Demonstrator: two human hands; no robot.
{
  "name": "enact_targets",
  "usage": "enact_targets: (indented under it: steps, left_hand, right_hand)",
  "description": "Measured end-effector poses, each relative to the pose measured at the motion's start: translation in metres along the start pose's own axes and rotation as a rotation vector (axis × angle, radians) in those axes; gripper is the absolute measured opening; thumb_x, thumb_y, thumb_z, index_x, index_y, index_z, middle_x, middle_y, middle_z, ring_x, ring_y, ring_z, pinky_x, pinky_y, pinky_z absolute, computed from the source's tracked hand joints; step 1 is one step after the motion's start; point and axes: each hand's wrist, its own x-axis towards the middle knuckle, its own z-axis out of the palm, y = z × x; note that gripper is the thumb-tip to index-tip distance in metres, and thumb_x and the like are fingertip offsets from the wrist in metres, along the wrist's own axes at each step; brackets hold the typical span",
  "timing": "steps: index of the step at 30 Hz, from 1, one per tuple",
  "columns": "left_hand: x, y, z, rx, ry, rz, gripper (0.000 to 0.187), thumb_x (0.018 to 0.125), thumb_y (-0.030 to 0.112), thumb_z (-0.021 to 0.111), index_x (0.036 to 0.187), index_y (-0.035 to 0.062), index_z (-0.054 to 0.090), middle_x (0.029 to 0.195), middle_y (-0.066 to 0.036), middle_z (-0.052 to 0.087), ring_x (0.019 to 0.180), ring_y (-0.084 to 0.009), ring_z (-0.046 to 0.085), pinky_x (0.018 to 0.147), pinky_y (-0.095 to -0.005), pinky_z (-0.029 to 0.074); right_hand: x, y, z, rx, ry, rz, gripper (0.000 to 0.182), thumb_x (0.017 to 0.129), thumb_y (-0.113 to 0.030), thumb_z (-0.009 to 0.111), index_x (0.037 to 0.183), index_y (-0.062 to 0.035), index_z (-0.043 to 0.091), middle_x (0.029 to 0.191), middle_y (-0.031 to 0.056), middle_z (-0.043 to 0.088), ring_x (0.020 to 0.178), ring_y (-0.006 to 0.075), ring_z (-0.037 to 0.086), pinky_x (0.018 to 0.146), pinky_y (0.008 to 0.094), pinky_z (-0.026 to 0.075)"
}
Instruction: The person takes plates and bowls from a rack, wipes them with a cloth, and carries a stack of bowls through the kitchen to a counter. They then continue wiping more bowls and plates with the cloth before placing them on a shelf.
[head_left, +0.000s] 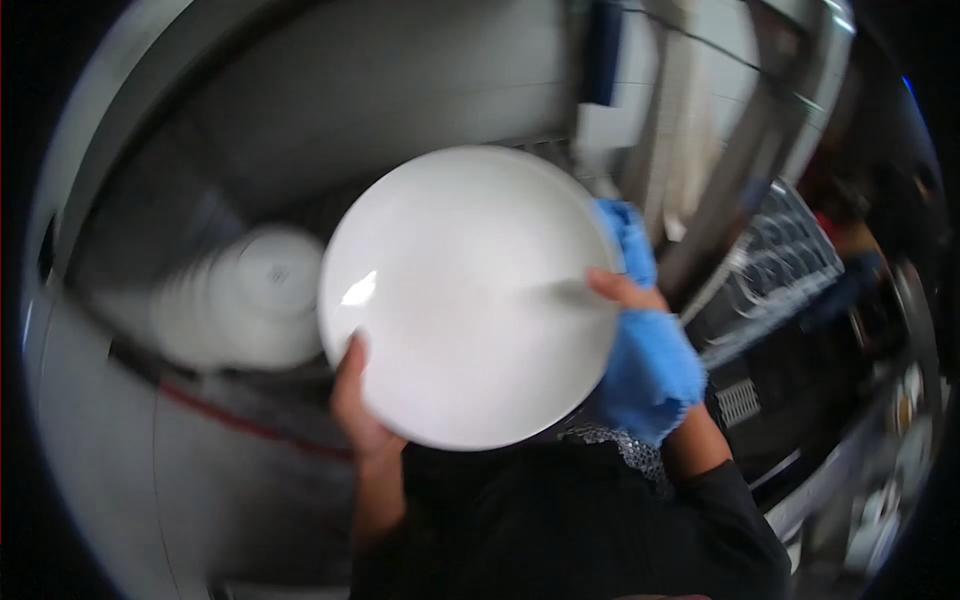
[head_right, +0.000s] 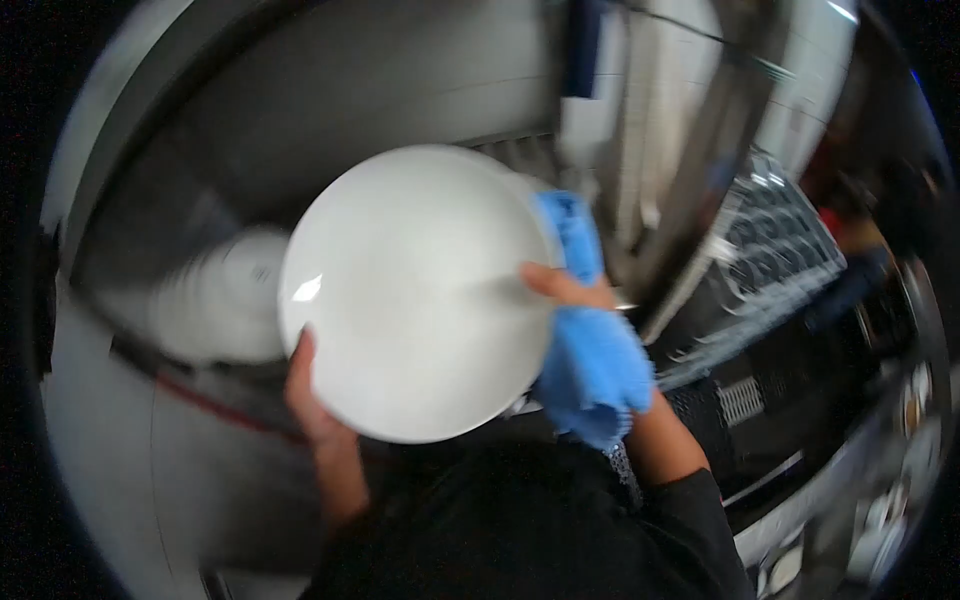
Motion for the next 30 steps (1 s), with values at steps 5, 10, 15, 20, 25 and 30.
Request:
enact_targets:
  steps: [5, 10, 15, 20, 25, 30]
  left_hand:
    - [0.004, -0.009, -0.006, 0.070, -0.115, 0.019, 0.056, 0.105, 0.038, 0.028, 0.138, -0.0065, 0.040, 0.135, -0.018, 0.050, 0.121, -0.0278, 0.051, 0.104, -0.0393, 0.038]
    - [-0.006, -0.044, 0.023, 0.136, -0.275, -0.052, 0.059, 0.105, 0.043, 0.027, 0.139, -0.0040, 0.038, 0.137, -0.015, 0.047, 0.125, -0.0260, 0.046, 0.107, -0.0381, 0.034]
    - [0.006, -0.042, 0.020, 0.106, -0.236, -0.135, 0.065, 0.102, 0.050, 0.030, 0.140, -0.0020, 0.038, 0.137, -0.017, 0.047, 0.126, -0.0298, 0.046, 0.107, -0.0415, 0.035]
    - [0.008, -0.008, 0.028, 0.078, -0.206, -0.105, 0.064, 0.104, 0.047, 0.028, 0.139, -0.0053, 0.038, 0.137, -0.020, 0.048, 0.123, -0.0300, 0.051, 0.103, -0.0412, 0.042]
    - [0.010, -0.024, 0.004, 0.266, -0.310, -0.185, 0.057, 0.105, 0.039, 0.029, 0.139, -0.0051, 0.037, 0.134, -0.017, 0.051, 0.120, -0.0268, 0.053, 0.104, -0.0397, 0.040]
    - [0.041, -0.014, -0.006, 0.177, -0.320, -0.239, 0.059, 0.104, 0.043, 0.034, 0.137, -0.0052, 0.041, 0.132, -0.015, 0.053, 0.118, -0.0236, 0.054, 0.101, -0.0364, 0.042]
  right_hand:
    - [0.014, -0.023, -0.021, -0.876, 0.055, -0.884, 0.049, 0.084, -0.036, 0.070, 0.117, -0.0013, 0.059, 0.105, 0.0176, 0.057, 0.096, 0.0325, 0.057, 0.086, 0.0423, 0.044]
    - [0.008, 0.007, 0.011, -1.314, -0.034, -1.209, 0.059, 0.065, -0.011, 0.070, 0.122, -0.0058, 0.052, 0.120, 0.0256, 0.046, 0.102, 0.0397, 0.050, 0.085, 0.0504, 0.041]
    - [-0.049, 0.032, 0.027, -0.938, -0.561, -0.998, 0.045, 0.070, -0.009, 0.066, 0.113, -0.0030, 0.053, 0.111, 0.0186, 0.048, 0.092, 0.0345, 0.053, 0.080, 0.0421, 0.045]
    - [-0.037, 0.021, -0.026, -1.458, -0.304, -1.197, 0.019, 0.075, -0.017, 0.062, 0.091, -0.0083, 0.061, 0.098, 0.0089, 0.050, 0.088, 0.0246, 0.053, 0.072, 0.0365, 0.045]
    - [0.009, 0.012, 0.009, -1.416, -0.035, -1.167, 0.032, 0.071, -0.008, 0.063, 0.102, -0.0054, 0.061, 0.102, 0.0132, 0.052, 0.088, 0.0303, 0.054, 0.075, 0.0392, 0.046]
    - [-0.024, 0.036, 0.042, -1.085, -0.752, -0.853, 0.034, 0.070, -0.003, 0.063, 0.104, -0.0046, 0.064, 0.096, 0.0162, 0.057, 0.088, 0.0353, 0.060, 0.077, 0.0447, 0.048]
